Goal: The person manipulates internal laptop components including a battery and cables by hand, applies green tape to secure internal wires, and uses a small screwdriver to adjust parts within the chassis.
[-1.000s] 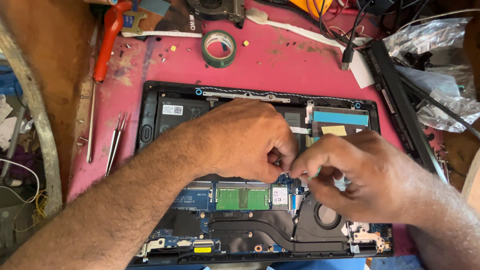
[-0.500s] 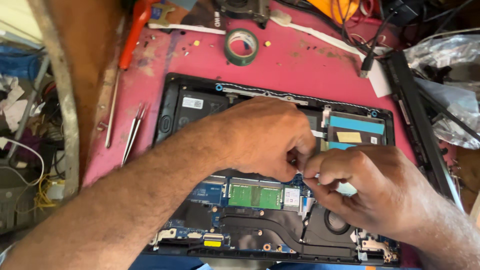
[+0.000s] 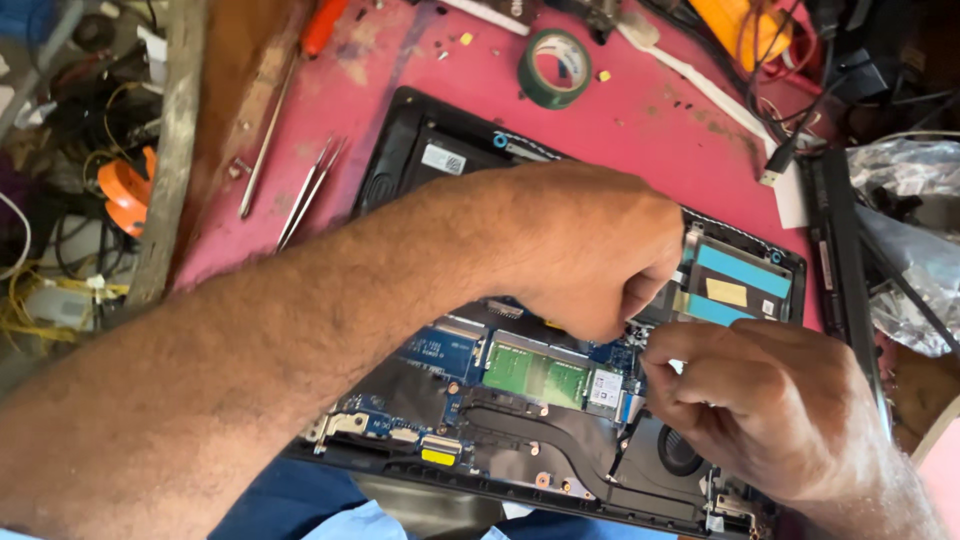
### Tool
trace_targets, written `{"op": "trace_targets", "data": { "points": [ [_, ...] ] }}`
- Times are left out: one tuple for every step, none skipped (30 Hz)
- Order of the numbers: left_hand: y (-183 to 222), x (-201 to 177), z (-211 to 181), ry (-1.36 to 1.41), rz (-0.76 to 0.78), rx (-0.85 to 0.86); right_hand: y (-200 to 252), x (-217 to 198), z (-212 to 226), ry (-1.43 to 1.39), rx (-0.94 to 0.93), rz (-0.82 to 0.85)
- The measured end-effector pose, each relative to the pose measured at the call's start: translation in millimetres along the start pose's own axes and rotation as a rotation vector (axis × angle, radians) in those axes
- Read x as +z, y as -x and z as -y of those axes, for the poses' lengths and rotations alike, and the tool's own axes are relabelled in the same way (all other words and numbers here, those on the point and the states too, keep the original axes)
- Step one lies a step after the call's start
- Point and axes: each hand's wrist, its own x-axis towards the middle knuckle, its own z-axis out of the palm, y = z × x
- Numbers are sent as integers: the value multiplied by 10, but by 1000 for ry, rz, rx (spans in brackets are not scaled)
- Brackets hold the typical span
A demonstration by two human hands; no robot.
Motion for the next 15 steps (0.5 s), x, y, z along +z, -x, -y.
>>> {"op": "trace_targets", "data": {
  "points": [
    [1, -3, -3, -26, 8, -2, 2, 11, -6, -7, 10, 17],
    [3, 2, -2, -53, 16, -4, -1, 24, -7, 0, 10, 10],
    [7, 19, 4, -41, 1, 22, 0, 30, -2, 7, 12, 6],
    [9, 42, 15, -29, -14, 47, -4, 40, 1, 14, 14, 1],
    [3, 61, 26, -20, -30, 73, -8, 56, 6, 5, 28, -7],
    [-14, 80, 32, -15, -34, 88, -7, 74, 17, -3, 42, -16],
    [-32, 99, 35, -12, -37, 103, -2, 93, 24, -11, 58, -26],
    [-43, 115, 39, -8, -39, 118, 1, 104, 18, -28, 65, -33],
    [-46, 124, 48, -7, -52, 127, 7, 116, 9, -44, 73, -44],
    [-51, 126, 53, -6, -66, 137, 15, 121, -2, -61, 82, -55],
    [-56, 128, 56, -7, -77, 147, 28, 122, -5, -52, 120, -34],
    [-60, 132, 57, -5, -84, 145, 43, 114, -5, -42, 158, -12],
    [-66, 139, 56, -4, -90, 145, 56, 110, -3, -32, 197, 9],
    [-72, 148, 56, -3, -97, 145, 61, 110, -3, -40, 198, 8],
    [-74, 158, 59, -4, -100, 150, 61, 111, -1, -49, 199, 6]
  ]
}}
